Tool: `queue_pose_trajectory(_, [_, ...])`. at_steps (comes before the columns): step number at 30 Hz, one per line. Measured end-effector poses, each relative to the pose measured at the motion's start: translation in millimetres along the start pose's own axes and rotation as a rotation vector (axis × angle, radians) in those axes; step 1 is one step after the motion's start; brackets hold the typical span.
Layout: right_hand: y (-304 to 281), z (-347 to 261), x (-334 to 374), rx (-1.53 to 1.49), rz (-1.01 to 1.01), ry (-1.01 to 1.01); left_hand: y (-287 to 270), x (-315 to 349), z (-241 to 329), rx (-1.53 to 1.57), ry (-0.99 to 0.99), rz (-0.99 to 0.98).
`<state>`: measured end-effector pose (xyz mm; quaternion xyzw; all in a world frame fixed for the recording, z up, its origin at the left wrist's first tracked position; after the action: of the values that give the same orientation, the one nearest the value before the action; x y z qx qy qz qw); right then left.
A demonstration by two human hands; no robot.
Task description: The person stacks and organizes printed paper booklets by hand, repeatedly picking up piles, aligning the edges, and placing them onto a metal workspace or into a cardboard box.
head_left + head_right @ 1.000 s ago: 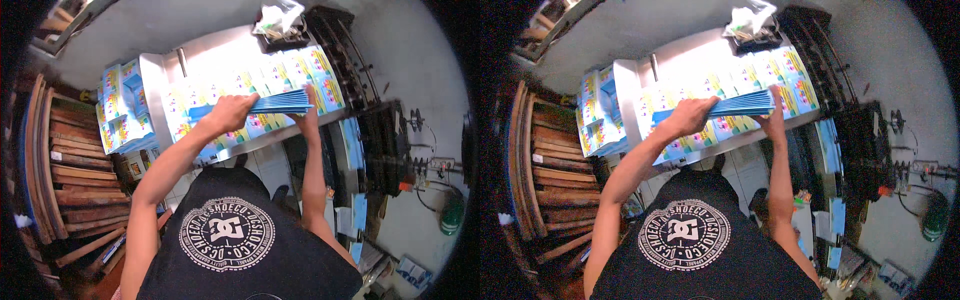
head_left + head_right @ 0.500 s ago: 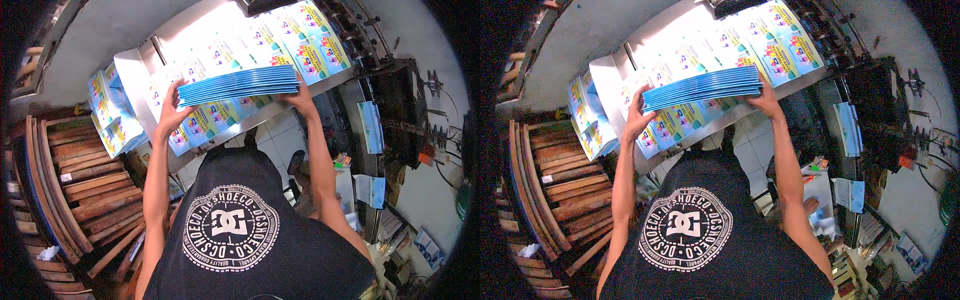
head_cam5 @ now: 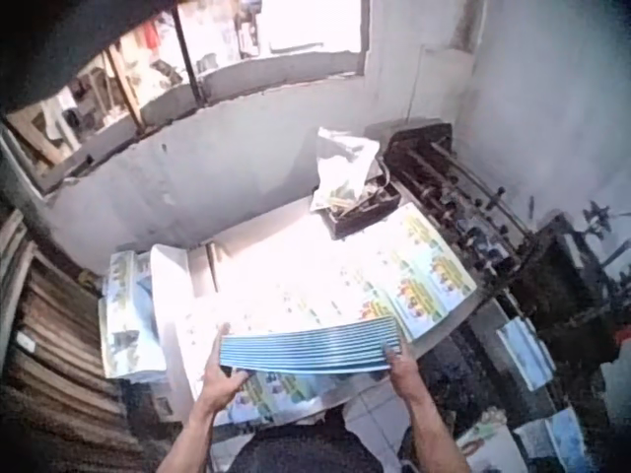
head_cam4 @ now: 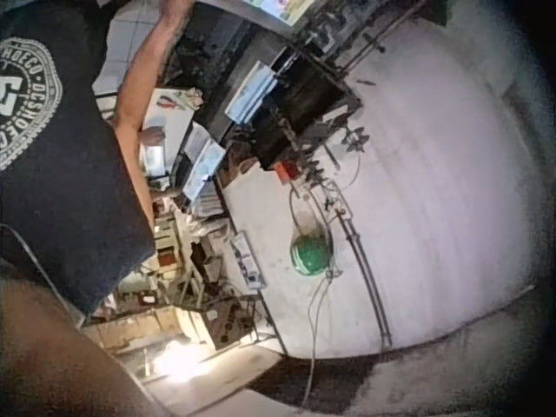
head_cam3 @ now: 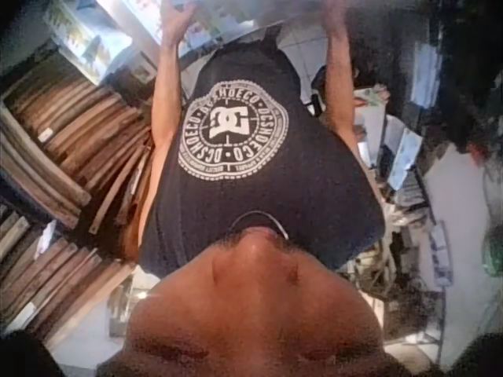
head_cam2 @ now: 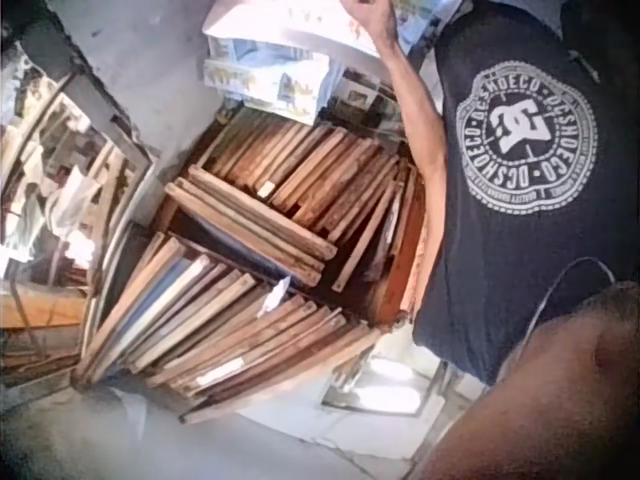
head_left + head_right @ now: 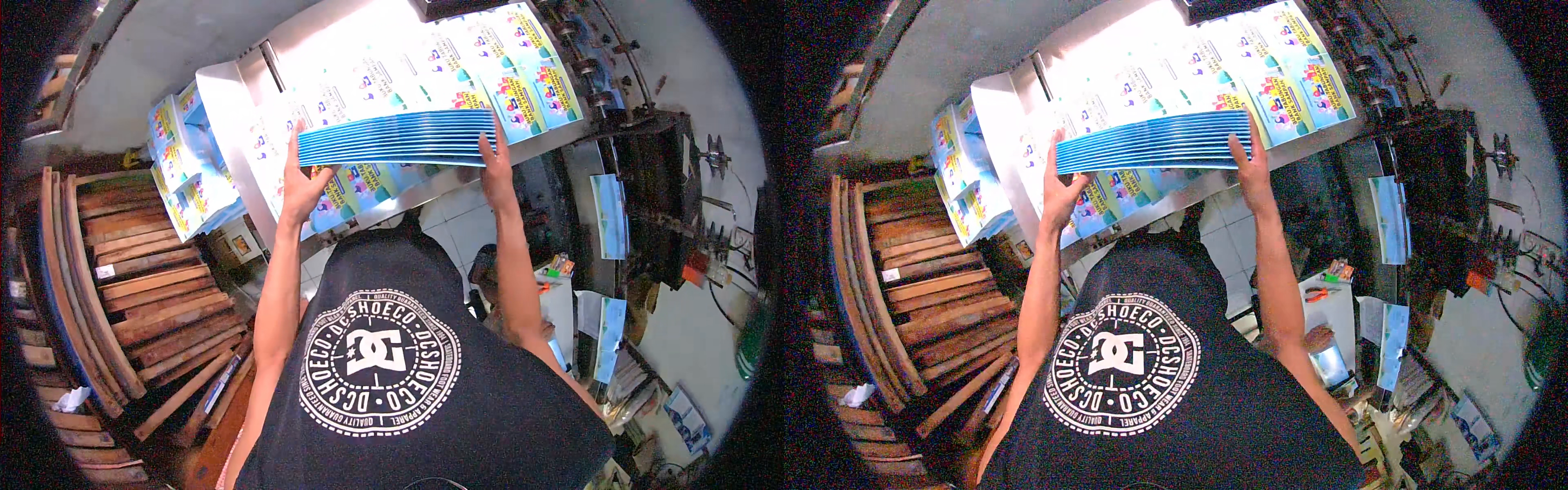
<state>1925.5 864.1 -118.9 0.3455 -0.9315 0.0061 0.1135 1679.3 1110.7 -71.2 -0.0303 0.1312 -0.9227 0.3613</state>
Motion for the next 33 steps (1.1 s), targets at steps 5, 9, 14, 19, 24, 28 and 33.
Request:
queue_pose_trajectory(5, [-1.6, -24.4, 5.6, 0.466, -0.185, -0.121, -1.6, -1.1, 3.8, 0.022, 0.052, 0.100])
queue_pose_trajectory(9, [-14.2, -16.1, -6.0, 0.357, -0.122, -0.011, -3.0, -15.1, 3.4, -0.113, 0.055, -0.038])
queue_pose_trajectory(14, [1.4, -15.4, -8.4, 0.304, -0.117, -0.034, 27.4, -39.9, 48.7, -1.033, 0.380, -0.302])
queue_pose_trajectory(19, [6.1, -33.8, 15.2, 0.503, 0.146, -0.204, 75.7, -38.2, 60.6, -0.982, 0.432, -0.480])
queue_pose_trajectory(24, [44.2, -42.9, 64.5, 0.775, 0.299, -0.544, 62.4, -40.1, 62.6, -1.022, 0.476, -0.429])
queue_pose_trajectory(28, [39.2, -25.3, 76.8, 0.895, 0.404, -0.593, 64.6, -36.0, 61.5, -1.038, 0.446, -0.444])
queue_pose_trajectory(33, [37.3, -19.1, 81.8, 0.868, 0.429, -0.667, 65.4, -38.7, 62.1, -0.976, 0.431, -0.440])
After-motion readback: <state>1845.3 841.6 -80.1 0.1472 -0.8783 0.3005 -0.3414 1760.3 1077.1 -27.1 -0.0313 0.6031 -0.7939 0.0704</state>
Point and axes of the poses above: each hand's wrist, its own x-axis away from the middle knuckle, its own y-axis out of the palm, z = x × y, the point moved 9 cm from there along -x, towards the middle knuckle, and after that the axes turned 8 degrees about y, right-handed, at the moved point
